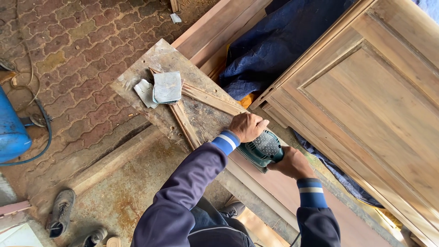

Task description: Sanding a wooden plank using an orbital sander and manual sandpaper.

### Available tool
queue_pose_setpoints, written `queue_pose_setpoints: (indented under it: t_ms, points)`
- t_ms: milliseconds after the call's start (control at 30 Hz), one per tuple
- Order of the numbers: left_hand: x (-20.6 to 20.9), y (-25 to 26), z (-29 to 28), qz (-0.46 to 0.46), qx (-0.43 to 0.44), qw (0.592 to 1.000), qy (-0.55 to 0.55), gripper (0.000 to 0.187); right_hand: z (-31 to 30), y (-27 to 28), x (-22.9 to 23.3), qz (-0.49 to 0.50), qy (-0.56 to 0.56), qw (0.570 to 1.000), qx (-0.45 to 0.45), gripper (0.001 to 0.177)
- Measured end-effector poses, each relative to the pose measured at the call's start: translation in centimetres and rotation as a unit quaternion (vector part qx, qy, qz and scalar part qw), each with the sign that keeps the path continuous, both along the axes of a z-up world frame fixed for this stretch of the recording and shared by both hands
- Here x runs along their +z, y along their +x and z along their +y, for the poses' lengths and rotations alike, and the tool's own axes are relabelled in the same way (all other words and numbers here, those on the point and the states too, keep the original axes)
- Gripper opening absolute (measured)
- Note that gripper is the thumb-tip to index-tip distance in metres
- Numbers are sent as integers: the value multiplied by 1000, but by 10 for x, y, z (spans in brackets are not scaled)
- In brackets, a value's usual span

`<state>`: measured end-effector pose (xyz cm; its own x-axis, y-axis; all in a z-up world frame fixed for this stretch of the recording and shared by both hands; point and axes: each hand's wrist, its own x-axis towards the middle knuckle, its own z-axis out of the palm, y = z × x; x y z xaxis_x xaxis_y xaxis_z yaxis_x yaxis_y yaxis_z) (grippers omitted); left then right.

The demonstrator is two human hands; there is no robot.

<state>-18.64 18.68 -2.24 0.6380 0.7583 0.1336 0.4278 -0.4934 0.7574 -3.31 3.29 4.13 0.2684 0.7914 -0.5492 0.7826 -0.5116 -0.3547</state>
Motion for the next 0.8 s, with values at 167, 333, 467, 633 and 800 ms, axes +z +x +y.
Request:
queue_pose_setpoints:
  t_ms: [167,333,467,633,800]
  points:
    - [8,8,-12,18,-14,1000,-19,53,-18,9,-4,10,13,1000,8,46]
    - [15,30,-71,34,-63,992,-103,54,-83,42,-17,33,-11,999,3,40]
    - [24,42,-124,1,-94,987,-129,52,-140,59,-20,55,-46,997,-27,40]
    - [30,35,-149,-114,-60,990,-57,45,-157,44,-3,-16,-77,996,-46,43]
    - [49,4,-113,-44,-65,994,-78,49,-129,18,-9,-31,29,999,-7,46]
